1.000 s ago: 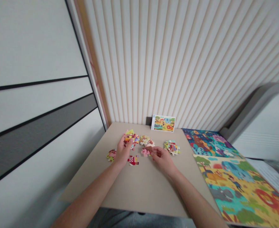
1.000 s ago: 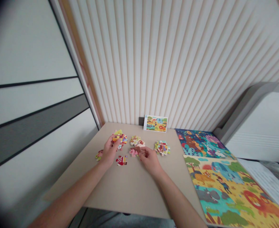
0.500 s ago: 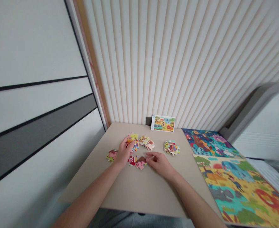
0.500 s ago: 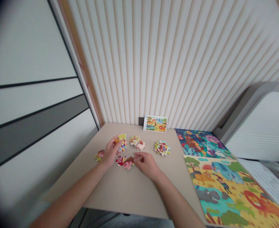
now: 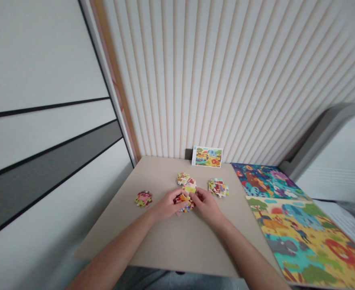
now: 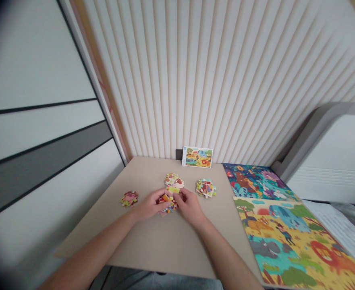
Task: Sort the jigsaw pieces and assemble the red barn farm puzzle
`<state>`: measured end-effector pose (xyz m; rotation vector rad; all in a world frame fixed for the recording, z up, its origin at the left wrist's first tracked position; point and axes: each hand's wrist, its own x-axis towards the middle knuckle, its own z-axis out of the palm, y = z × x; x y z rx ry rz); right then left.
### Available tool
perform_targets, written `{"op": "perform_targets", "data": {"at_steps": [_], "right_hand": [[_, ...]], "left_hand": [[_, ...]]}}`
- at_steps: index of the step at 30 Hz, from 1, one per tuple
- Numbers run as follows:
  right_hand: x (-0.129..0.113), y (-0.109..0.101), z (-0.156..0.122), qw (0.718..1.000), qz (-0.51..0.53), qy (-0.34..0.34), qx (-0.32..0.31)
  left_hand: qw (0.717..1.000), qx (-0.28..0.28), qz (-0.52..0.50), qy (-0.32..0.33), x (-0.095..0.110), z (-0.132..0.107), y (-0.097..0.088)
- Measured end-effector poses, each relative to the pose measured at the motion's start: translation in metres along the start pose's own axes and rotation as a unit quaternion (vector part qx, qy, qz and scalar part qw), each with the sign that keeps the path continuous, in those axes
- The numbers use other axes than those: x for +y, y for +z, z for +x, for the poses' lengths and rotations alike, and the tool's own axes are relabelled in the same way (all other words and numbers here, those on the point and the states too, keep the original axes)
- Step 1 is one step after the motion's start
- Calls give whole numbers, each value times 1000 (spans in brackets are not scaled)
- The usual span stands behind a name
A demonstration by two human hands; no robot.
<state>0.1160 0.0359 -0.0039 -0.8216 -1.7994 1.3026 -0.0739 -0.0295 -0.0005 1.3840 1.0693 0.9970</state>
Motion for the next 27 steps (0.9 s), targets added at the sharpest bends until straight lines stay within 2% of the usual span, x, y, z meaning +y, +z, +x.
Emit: {"op": "perform_targets", "data": {"at_steps": [3,8,14,18,27], "right_hand": [[1,-3,2,1000,9,4,-1],[-1,-8,4,998,37,-3,43],[-5,-4,2,999,36,10,13],[-2,-1,1,1000,27,-10,-13],[-8,-4,2,1000,0,-20,21]], "left_hand": [[1000,17,2,4,0,1,-2],[996,59,-35,50,-2,5,-6],[993,96,-43,52,-10,12,-8],[993,99,-42,46,-10,12,-9],[988,139,-33,51,1,12,-12]]}}
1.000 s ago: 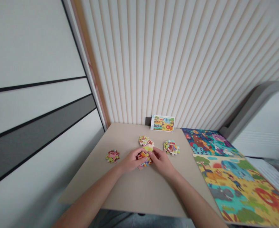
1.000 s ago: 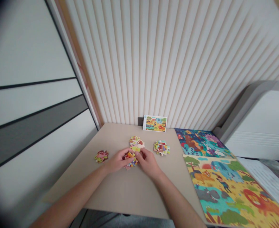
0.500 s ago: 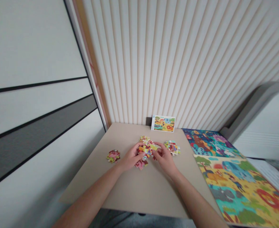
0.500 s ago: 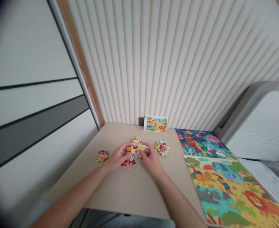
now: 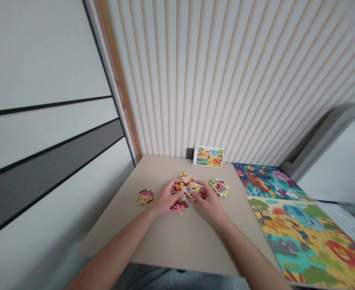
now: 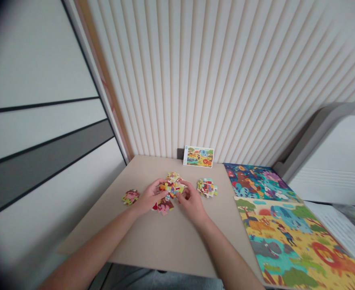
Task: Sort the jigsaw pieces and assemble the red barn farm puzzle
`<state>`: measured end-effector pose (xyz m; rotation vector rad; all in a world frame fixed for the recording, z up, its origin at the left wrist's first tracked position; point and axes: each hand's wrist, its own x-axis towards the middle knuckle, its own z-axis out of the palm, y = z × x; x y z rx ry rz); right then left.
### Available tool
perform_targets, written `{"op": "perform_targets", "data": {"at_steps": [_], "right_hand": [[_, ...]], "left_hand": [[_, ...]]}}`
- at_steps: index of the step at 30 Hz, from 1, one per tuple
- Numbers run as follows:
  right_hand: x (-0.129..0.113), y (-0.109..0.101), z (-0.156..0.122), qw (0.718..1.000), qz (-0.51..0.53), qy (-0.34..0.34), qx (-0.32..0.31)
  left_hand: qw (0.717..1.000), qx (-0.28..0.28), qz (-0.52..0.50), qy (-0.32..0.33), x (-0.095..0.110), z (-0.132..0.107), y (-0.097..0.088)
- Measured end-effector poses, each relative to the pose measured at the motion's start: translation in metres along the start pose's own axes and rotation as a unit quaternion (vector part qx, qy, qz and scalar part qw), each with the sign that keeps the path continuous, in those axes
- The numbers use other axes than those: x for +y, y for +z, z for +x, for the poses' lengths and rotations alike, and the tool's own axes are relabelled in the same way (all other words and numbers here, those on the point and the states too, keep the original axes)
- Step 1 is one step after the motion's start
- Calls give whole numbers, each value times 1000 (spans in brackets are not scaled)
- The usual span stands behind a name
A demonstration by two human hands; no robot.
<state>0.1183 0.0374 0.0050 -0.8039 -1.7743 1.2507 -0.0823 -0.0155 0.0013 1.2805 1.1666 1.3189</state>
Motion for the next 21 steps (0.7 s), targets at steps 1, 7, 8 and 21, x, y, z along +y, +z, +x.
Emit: {"op": "perform_targets", "data": {"at_steps": [1,7,8,21], "right_hand": [[0,-1,0,1000,0,-2,6],[7,-2,1,999,34,-2,33],[7,-3,1,998,42,-1,36],[2,-1,1,992,123,11,23]], "left_hand": [[1000,5,-1,-1,2,0,0],[999,22,-26,-22,12,-2,1],[999,20,-31,-26,12,-2,1],[990,-92,-95,-45,1,-2,2]]}}
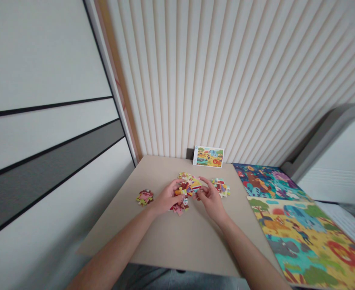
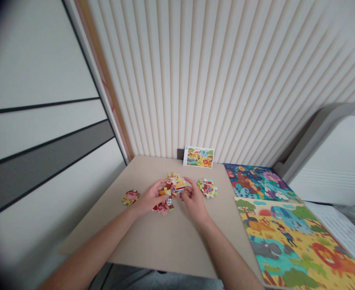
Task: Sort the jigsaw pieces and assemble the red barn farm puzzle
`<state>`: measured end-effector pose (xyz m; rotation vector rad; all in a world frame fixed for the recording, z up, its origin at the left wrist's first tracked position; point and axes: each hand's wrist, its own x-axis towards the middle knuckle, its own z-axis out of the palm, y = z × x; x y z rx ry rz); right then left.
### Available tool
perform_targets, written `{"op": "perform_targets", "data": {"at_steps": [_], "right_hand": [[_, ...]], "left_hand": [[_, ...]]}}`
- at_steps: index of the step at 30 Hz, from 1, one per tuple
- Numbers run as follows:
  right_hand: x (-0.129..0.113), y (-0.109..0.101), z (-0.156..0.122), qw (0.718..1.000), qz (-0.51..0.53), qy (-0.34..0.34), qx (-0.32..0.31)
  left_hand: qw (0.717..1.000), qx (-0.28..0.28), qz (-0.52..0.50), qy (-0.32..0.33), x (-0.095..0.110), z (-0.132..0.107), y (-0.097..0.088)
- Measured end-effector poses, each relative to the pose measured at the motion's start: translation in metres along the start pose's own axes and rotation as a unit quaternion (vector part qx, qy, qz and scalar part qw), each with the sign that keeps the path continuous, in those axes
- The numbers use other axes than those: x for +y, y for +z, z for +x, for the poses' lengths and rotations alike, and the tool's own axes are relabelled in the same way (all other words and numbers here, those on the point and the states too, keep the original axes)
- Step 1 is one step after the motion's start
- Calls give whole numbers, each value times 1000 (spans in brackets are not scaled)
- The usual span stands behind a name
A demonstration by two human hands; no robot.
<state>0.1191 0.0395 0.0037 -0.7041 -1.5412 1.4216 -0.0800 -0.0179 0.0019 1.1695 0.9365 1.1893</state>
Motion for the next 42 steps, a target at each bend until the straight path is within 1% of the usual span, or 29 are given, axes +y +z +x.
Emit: {"op": "perform_targets", "data": {"at_steps": [2,7,12,15,20,24,29,33,37,42], "right_hand": [[0,0,0,1000,5,4,-6],[-5,1,-1,999,13,14,-29],[-8,3,-1,999,5,24,-38],[-8,4,-1,998,5,29,-47],[-8,4,-2,998,4,29,-51],[-4,3,-2,999,-3,31,-45],[2,2,-1,998,8,27,-53],[1,3,-1,998,6,21,-57],[0,3,-2,998,-3,21,-52],[1,3,-2,998,-10,12,-53]], "left_hand": [[1000,-13,0,-19,1,-2,1],[998,-26,27,-41,1,-4,-2],[997,-24,35,-57,-5,-3,-3],[998,-22,38,-52,-6,-3,-3],[999,-3,30,-28,-3,-2,0],[999,-8,22,-22,-1,-3,0],[999,-19,23,-34,-6,-4,-2],[998,-30,39,-31,-10,-4,-3],[997,-30,65,-13,-7,-4,-2],[997,-27,73,-14,-4,-4,-2]]}}
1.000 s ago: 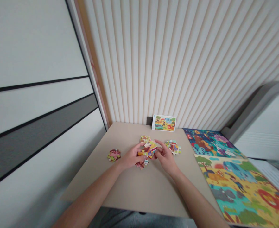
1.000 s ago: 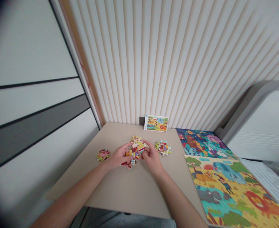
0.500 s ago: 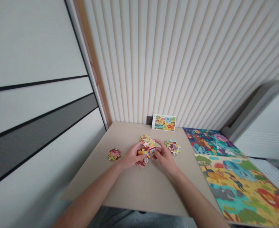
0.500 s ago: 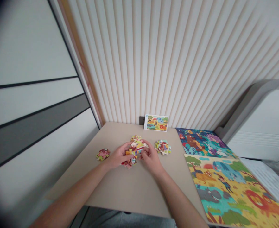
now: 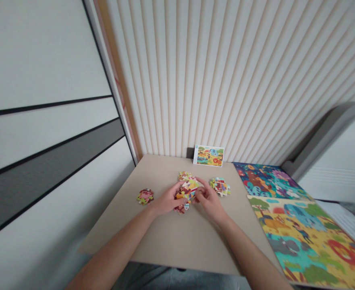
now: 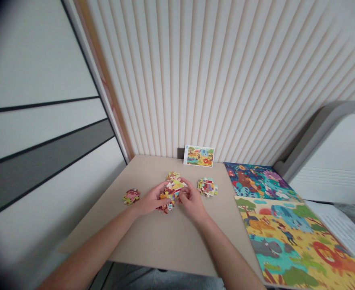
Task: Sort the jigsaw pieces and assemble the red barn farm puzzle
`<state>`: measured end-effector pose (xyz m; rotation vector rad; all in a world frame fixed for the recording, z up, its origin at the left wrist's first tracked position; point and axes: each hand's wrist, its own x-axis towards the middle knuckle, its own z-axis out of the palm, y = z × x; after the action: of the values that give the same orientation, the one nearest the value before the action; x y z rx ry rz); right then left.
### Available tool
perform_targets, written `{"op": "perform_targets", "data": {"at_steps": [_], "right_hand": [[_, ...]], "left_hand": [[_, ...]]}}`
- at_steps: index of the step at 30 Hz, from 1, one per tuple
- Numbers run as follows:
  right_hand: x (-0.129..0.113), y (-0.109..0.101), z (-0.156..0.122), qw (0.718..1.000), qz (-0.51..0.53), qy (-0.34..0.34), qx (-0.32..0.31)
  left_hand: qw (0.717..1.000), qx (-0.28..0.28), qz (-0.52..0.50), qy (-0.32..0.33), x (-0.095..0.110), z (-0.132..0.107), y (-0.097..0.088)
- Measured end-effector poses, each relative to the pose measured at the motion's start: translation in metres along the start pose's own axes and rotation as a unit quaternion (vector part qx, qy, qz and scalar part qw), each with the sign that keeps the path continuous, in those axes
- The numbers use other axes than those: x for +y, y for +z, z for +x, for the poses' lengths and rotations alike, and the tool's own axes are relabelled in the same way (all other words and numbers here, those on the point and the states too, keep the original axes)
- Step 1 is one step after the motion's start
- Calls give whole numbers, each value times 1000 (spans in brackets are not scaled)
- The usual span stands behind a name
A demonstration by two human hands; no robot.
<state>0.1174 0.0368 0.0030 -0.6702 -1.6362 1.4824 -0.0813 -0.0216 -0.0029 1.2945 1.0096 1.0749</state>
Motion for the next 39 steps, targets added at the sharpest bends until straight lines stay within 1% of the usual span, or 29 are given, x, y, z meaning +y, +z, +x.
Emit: {"op": "perform_targets", "data": {"at_steps": [4,8,15,18,22,24,29,34,36,37,39], "right_hand": [[-3,1,-1,1000,1,-1,8],[-5,0,-1,1000,-8,-6,14],[-3,-1,-1,1000,-10,-6,24],[-3,-3,1,999,-11,-20,49],[-5,-12,5,991,-15,-45,128],[-7,-17,7,987,-17,-50,154],[-13,-21,7,986,-19,-51,158],[-13,-21,8,985,-32,-59,161],[-14,-26,9,982,-55,-62,170],[-15,-29,10,978,-82,-64,179],[-17,-41,11,962,-176,-64,197]], "left_hand": [[1000,-3,-14,-9,-1,1,0],[999,16,-34,6,-1,1,0],[999,27,-39,14,5,1,2],[999,37,-35,18,8,1,2],[998,59,-3,15,12,0,1],[997,73,25,25,15,0,0],[991,97,76,47,18,-2,-1],[989,122,73,50,14,-1,-4],[987,136,66,55,12,0,-6],[986,142,62,57,11,1,-7],[985,157,53,57,9,3,-8]]}}
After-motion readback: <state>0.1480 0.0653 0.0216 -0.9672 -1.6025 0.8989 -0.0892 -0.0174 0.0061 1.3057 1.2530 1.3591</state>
